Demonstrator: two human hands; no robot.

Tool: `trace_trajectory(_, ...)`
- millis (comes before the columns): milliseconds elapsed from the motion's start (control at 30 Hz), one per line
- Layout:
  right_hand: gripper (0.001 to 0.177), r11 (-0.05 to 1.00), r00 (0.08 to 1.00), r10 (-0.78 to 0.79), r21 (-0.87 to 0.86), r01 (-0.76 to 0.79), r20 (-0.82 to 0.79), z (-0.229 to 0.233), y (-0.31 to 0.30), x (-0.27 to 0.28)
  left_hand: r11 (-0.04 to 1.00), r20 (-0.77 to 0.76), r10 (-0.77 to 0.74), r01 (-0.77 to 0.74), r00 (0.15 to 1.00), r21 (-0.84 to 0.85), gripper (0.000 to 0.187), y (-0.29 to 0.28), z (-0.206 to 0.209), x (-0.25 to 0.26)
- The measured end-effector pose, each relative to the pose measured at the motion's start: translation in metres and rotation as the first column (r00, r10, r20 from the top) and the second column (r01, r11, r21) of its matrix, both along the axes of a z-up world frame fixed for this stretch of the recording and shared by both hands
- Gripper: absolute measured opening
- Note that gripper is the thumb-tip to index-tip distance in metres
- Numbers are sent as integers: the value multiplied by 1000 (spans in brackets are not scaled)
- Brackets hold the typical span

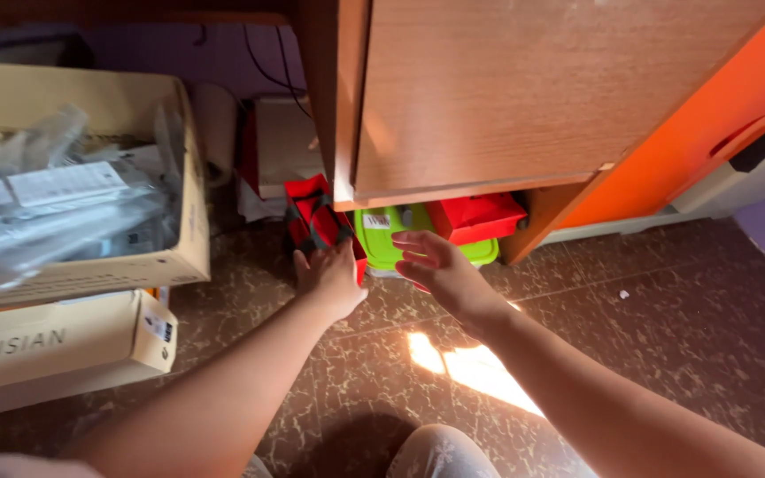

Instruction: The recorder tidies a bedroom by folding clothes, picking up a tube from the floor, and organizing boxes under a desk.

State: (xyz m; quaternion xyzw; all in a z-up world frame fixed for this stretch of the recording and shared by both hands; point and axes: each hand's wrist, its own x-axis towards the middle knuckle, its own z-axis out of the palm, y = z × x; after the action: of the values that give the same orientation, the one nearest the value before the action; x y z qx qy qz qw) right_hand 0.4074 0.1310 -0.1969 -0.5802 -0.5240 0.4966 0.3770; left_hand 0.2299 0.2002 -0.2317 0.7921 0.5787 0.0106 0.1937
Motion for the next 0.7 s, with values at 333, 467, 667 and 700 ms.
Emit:
trace_trajectory(333, 61, 936, 990, -99, -346, 59, -99, -40, -10, -3, 968, 141, -211, 187, 967, 166, 21, -53, -59, -6)
trace_trajectory(467, 57, 869, 947, -146, -494, -15, -287, -42, -30, -12, 936, 258, -324, 268, 910, 230, 27, -92, -8, -8)
trace_trajectory(667, 43, 903, 858, -281, -420, 86, -430, -77, -48, -15, 899, 461, -406, 254, 789, 356, 18, -101, -15, -19)
trace_trajectory(700, 40, 907, 839, -332, -390, 158, -431, -88, -47, -16, 898, 615, -408, 178, 675, 402, 23, -102, -16, -22)
